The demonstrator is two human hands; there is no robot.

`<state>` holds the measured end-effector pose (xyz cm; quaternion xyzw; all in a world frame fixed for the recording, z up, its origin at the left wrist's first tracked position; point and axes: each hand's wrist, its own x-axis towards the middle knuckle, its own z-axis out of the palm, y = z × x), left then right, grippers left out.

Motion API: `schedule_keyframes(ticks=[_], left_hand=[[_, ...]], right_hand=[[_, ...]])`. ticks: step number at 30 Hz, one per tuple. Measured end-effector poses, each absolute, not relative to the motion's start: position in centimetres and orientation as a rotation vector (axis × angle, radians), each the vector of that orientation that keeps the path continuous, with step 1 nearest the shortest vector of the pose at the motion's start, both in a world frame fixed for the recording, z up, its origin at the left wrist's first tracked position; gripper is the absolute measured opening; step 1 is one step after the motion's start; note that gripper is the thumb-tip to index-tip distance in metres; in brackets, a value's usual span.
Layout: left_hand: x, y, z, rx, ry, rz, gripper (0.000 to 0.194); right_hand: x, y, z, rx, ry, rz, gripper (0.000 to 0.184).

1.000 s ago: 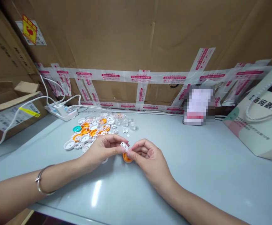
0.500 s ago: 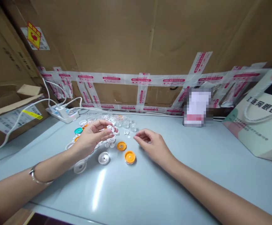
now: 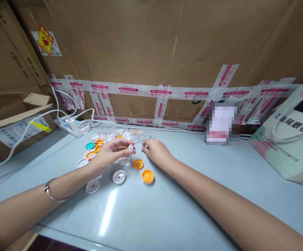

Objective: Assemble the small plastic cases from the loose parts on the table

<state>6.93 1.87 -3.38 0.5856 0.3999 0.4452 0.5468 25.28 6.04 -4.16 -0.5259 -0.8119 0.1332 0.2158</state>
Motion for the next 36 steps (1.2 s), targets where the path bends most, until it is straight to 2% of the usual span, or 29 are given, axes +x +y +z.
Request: schedule_keyframes(ticks=[5, 8, 12, 15, 19, 29, 36], left_hand=[[7.1, 1.9, -3.6, 1.447, 0.944, 1.064, 0.034], [7.3, 1.6, -3.6, 1.545, 0.953, 1.08, 0.029], [7.8, 0.5, -3.6, 1.843, 0.964, 1.148, 0.02], [8.4, -0.3, -3.6, 2.13, 0.922, 1.176, 0.015], [9.3, -0.8, -4.0, 2.294, 0.888, 1.184, 0.012], [9.5, -0.6, -4.5, 2.379, 0.891, 1.172, 0.016], [9.4, -0.8, -4.7, 2.412, 0.904, 1.161, 0.016]], right_hand=[[25.2, 5.7, -3.7, -1.43, -2.132, 0.469, 0.007], [25.7, 4.7, -3.4, -1.397, -1.991, 0.559, 0.008], [26.3, 2.0, -3.7, -1.378, -1.804, 0.766, 0.018], [26.2, -0.1, -4.0, -1.258, -1.487, 1.164, 0.028], [25.8, -1.7, -3.8, -1.135, -1.209, 1.392, 0.038], [26.8, -3.2, -3.8, -1.047, -0.836, 1.702, 0.016], [26.8, -3.7, -3.5, -1.048, -0.788, 1.71, 0.016]])
